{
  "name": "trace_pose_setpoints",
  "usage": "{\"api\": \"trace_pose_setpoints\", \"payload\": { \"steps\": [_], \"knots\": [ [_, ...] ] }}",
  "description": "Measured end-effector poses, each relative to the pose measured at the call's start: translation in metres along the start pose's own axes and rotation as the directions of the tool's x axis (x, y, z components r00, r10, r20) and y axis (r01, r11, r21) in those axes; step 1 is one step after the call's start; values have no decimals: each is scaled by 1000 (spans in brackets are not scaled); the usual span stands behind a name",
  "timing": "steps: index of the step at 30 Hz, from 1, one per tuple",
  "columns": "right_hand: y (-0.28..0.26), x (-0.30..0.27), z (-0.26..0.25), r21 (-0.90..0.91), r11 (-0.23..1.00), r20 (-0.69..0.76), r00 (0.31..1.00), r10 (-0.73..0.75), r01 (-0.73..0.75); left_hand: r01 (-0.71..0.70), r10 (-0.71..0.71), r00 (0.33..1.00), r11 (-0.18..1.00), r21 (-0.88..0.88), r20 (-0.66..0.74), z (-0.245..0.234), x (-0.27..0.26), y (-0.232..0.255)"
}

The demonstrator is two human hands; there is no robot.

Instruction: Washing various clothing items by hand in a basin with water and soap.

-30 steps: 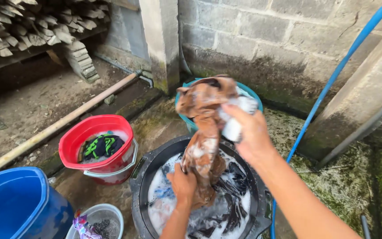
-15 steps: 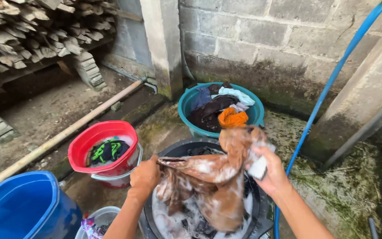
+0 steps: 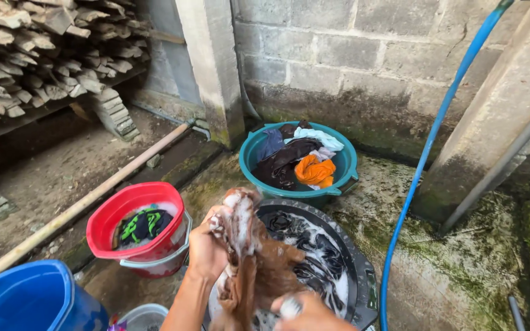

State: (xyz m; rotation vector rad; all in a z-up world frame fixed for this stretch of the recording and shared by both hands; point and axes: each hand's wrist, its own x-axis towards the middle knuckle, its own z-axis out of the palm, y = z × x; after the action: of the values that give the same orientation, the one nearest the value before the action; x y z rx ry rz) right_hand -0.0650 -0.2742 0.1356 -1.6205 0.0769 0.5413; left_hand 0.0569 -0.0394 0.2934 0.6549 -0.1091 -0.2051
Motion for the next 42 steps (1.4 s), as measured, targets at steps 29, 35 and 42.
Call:
{"api": "trace_pose_setpoints", "payload": {
  "steps": [29,35,42],
  "knots": [
    [-250,36,-34,-137,760,-110,753,-649,635,-34,-170,981,313,949,91,57,8,-13],
    [-222,21,-41,116,766,-234,767,-598,633,-47,72,997,291,955,27,22,38,-36],
    [-103,57,-45,125,992,-102,995,-7,19,42,-83,996,718,694,26,78,18,11]
  ]
}}
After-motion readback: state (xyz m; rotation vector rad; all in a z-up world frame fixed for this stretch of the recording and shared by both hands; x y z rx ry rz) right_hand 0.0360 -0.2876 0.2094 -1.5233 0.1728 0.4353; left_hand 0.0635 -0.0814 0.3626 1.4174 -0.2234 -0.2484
